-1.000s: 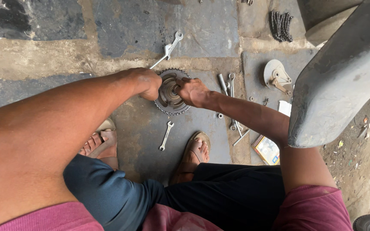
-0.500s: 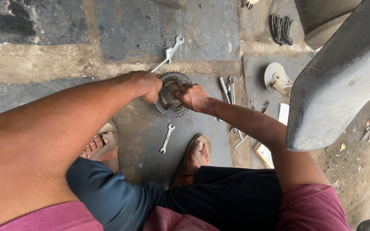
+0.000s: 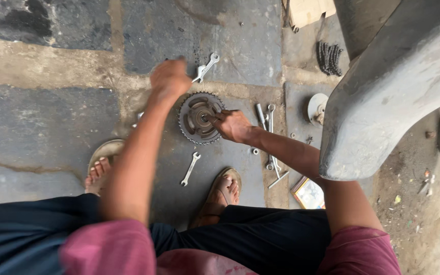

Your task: The person disassembles a motorcycle sprocket assembly using wrenches and a T-handle tool. They remove a small metal clip, separate the sprocket from the hub, and inspect the internal components. The person then handles a separate metal rod and places the disassembled parts on the ground.

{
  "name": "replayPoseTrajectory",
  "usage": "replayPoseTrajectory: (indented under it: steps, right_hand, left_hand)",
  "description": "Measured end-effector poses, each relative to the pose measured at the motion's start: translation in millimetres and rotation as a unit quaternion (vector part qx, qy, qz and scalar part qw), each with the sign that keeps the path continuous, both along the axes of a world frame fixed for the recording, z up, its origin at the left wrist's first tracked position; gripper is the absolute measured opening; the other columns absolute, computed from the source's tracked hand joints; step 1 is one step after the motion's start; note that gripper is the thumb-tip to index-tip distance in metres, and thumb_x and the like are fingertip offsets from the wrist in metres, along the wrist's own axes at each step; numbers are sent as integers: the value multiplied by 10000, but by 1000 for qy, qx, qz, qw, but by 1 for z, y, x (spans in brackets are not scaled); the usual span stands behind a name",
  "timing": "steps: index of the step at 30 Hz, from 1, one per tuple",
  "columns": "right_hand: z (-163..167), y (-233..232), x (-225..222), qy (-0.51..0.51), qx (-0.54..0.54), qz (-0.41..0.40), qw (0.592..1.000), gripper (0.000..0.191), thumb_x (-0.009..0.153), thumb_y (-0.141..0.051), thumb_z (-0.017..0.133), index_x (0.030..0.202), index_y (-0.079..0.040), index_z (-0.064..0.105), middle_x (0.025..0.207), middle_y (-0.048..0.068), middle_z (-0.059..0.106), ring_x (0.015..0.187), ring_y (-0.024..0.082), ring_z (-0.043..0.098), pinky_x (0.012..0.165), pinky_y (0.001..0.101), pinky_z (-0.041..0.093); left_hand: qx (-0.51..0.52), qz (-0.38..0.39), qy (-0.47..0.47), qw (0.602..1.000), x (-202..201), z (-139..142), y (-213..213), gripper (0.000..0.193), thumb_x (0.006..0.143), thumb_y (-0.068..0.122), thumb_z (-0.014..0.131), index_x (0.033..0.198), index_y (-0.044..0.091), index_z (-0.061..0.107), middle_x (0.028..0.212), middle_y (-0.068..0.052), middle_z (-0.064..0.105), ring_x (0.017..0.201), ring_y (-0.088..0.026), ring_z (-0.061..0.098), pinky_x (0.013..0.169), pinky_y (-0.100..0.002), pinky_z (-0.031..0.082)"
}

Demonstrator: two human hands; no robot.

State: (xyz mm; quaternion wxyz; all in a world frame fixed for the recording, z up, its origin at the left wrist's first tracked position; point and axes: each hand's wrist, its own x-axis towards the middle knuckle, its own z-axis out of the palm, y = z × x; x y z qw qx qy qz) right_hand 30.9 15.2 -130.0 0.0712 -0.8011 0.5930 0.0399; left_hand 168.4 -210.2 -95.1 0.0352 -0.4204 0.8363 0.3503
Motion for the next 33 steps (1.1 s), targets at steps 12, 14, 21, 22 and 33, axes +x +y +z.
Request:
replayPoseTrajectory:
  steps: [12, 14, 21, 22, 33]
  right_hand:
    - [5, 10, 6, 5, 31, -21, 999, 573, 854, -116, 672, 1415, -39, 578, 946, 114, 721, 891, 297, 713, 736, 427, 596]
    - [5, 10, 8, 13, 52, -34, 998, 584, 838, -124, 676, 1410, -51, 584, 942, 116, 721, 897, 300, 712, 723, 431, 593]
    - [18, -1, 19, 39, 79, -51, 995, 581, 852, -138, 661, 1419, -42, 582, 967, 137, 720, 902, 308, 709, 715, 428, 598]
    - [23, -3, 21, 18, 58, -60, 996, 521, 857, -184, 668, 1355, -45, 609, 1000, 145, 728, 904, 312, 713, 717, 437, 594]
    - [47, 26, 4, -265, 204, -577, 745, 680, 1013, -628, 577, 1019, 32, 741, 780, 162, 646, 625, 202, 560, 595, 434, 508]
  left_hand:
    - [175, 358, 84, 913, 47, -67, 97, 412, 700, 162, 653, 1070, -19, 673, 1043, -326, 703, 1049, -480, 681, 944, -487, 546]
    - [175, 380, 120, 900, 48, -69, 101, 432, 696, 167, 654, 1086, -18, 669, 1033, -323, 712, 1043, -469, 692, 944, -480, 547]
    - [187, 397, 156, 885, 51, -71, 108, 474, 761, 264, 719, 1134, -22, 655, 1065, -300, 720, 1057, -423, 699, 958, -455, 530]
    - [186, 389, 153, 889, 51, -69, 108, 515, 780, 296, 746, 1159, -34, 633, 1069, -306, 711, 1053, -419, 699, 949, -450, 532]
    - [210, 302, 199, 909, -6, -27, 162, 567, 1023, 506, 591, 1237, -18, 582, 897, -171, 755, 831, -347, 758, 770, -469, 581]
